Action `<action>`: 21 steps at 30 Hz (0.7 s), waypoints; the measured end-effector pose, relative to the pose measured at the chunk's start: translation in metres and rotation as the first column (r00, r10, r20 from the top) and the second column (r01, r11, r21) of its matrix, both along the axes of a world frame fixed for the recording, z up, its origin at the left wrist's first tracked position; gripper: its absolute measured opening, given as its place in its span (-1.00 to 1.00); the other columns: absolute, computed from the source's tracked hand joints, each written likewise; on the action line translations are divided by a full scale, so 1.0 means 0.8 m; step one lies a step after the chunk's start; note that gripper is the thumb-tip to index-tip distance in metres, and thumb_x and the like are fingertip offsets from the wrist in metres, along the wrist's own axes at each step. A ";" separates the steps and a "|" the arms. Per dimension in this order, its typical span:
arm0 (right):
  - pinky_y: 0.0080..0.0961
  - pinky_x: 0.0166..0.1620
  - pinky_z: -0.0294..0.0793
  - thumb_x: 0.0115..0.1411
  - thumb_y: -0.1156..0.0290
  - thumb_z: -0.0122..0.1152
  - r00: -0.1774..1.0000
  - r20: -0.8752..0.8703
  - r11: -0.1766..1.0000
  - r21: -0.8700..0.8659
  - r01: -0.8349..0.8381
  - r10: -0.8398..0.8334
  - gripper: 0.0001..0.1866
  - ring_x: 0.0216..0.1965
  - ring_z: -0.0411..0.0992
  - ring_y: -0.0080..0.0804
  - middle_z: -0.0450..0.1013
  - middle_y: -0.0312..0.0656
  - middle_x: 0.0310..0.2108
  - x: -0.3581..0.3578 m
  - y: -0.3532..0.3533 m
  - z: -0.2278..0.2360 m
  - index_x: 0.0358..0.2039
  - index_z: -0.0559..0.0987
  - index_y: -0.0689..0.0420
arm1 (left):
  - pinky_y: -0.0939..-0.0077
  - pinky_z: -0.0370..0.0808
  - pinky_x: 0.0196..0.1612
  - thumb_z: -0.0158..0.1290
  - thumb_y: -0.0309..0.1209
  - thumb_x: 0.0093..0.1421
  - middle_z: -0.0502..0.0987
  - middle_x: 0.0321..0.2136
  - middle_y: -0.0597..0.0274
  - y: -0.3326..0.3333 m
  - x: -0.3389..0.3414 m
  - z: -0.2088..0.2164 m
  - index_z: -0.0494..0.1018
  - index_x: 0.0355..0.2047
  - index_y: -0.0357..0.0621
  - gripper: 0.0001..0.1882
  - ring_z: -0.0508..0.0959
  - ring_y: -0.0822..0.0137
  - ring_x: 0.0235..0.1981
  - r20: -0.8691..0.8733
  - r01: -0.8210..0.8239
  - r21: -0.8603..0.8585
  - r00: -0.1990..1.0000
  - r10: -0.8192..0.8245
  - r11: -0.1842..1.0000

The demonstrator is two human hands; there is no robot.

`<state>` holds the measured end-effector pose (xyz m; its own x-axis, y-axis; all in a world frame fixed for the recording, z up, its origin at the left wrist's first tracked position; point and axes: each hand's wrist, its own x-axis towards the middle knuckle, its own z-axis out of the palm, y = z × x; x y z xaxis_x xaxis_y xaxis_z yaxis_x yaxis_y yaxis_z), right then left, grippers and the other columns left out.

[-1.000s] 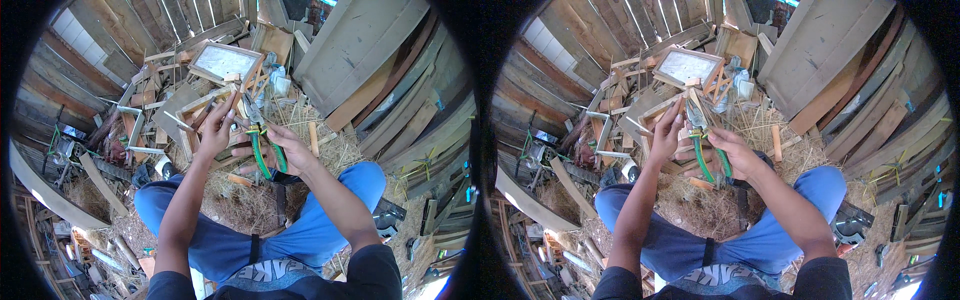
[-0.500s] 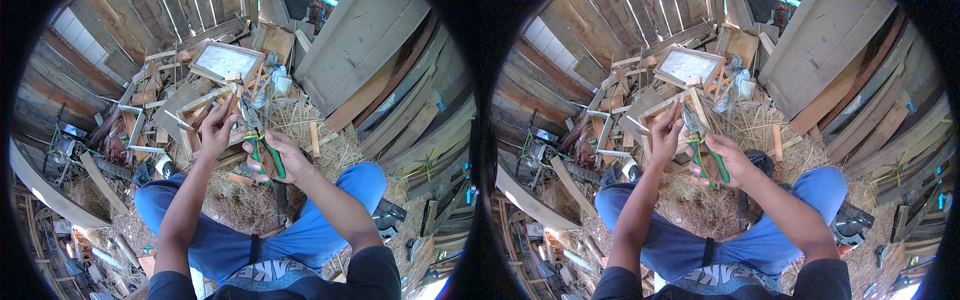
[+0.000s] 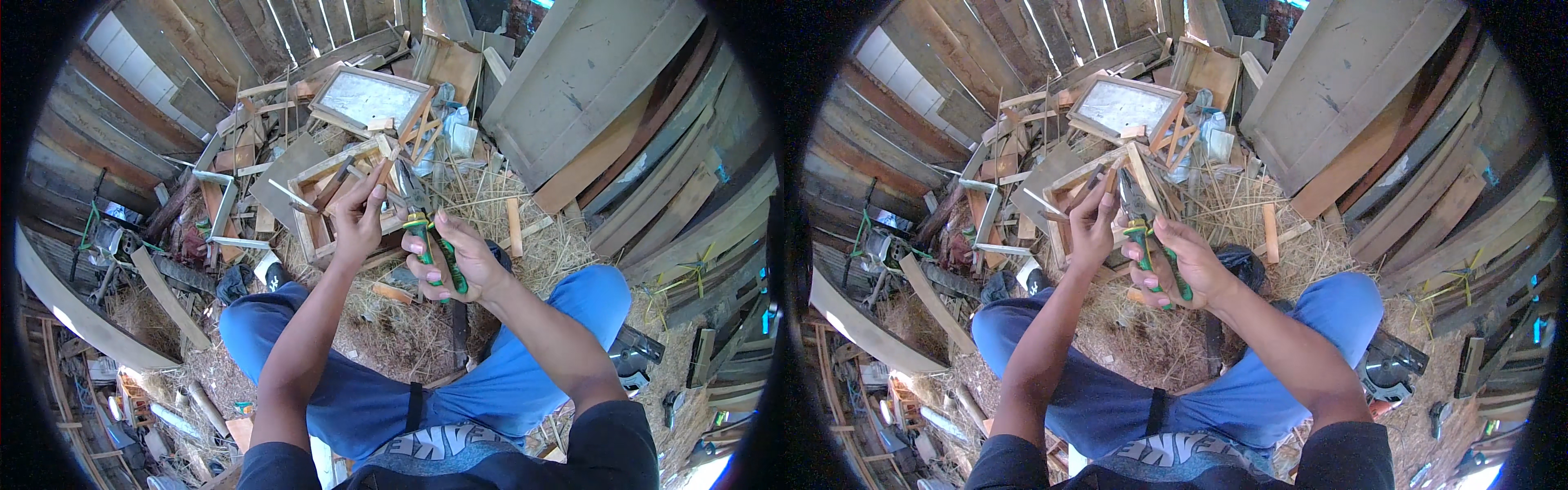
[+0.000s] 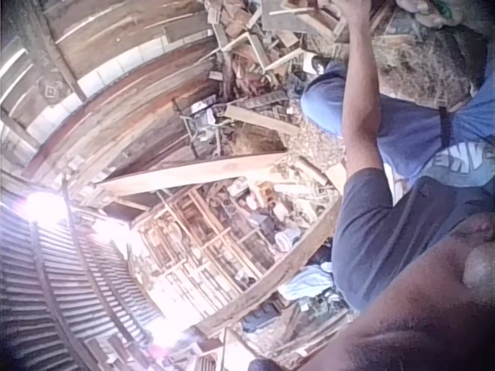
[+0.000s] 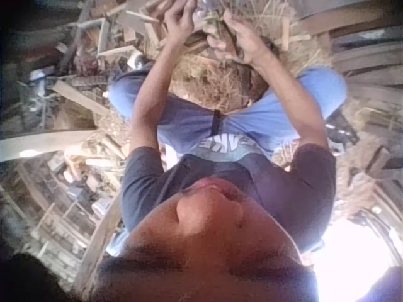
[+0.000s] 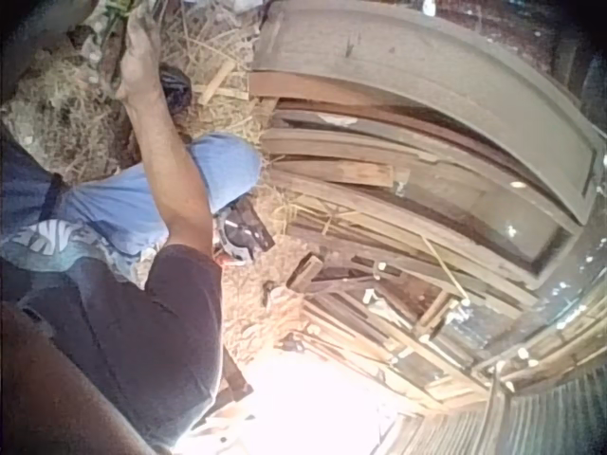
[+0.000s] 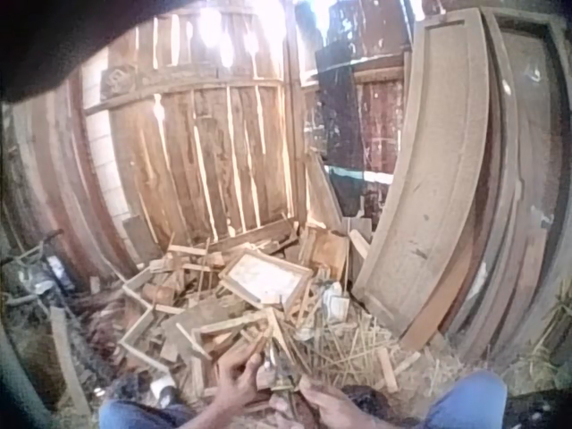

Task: The person uses a hammer and pliers to pull nails and staples from small pieces of wood in a cluttered workshop environment.

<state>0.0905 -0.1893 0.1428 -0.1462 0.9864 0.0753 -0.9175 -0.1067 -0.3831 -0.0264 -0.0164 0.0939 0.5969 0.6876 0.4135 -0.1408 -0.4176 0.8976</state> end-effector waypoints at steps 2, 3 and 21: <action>-0.51 -0.56 0.44 0.50 0.01 -0.19 0.999 -0.045 1.000 0.017 -0.026 0.027 -0.51 -0.46 0.38 -0.45 0.34 -0.24 -0.23 0.004 0.003 -0.006 0.24 0.31 0.07 | 0.53 0.50 0.01 0.01 -0.32 0.45 0.56 0.02 0.12 -0.001 0.000 -0.004 0.42 0.21 -0.34 -0.57 0.55 0.44 -0.10 0.016 0.018 -0.072 1.000 -0.016 0.997; -0.50 -0.55 0.47 0.51 0.03 -0.19 0.994 -0.090 0.998 0.040 -0.052 0.055 -0.51 -0.45 0.40 -0.44 0.35 -0.23 -0.22 0.005 0.004 -0.007 0.26 0.30 0.07 | 0.53 0.50 0.01 0.01 -0.32 0.45 0.56 0.02 0.12 -0.003 0.000 -0.001 0.42 0.21 -0.34 -0.57 0.55 0.44 -0.10 0.016 0.018 -0.072 1.000 -0.017 0.997; -0.34 -0.18 0.70 0.40 0.29 0.15 0.791 0.604 0.939 -0.206 0.275 -0.099 -0.58 -0.20 0.59 -0.32 0.48 -0.23 -0.24 -0.001 0.004 -0.004 0.21 0.40 0.13 | 0.53 0.41 0.09 0.02 -0.24 0.44 0.54 0.07 0.15 0.008 0.005 0.000 0.38 0.27 -0.26 -0.51 0.49 0.44 -0.01 -0.038 -0.028 0.094 0.999 0.031 0.995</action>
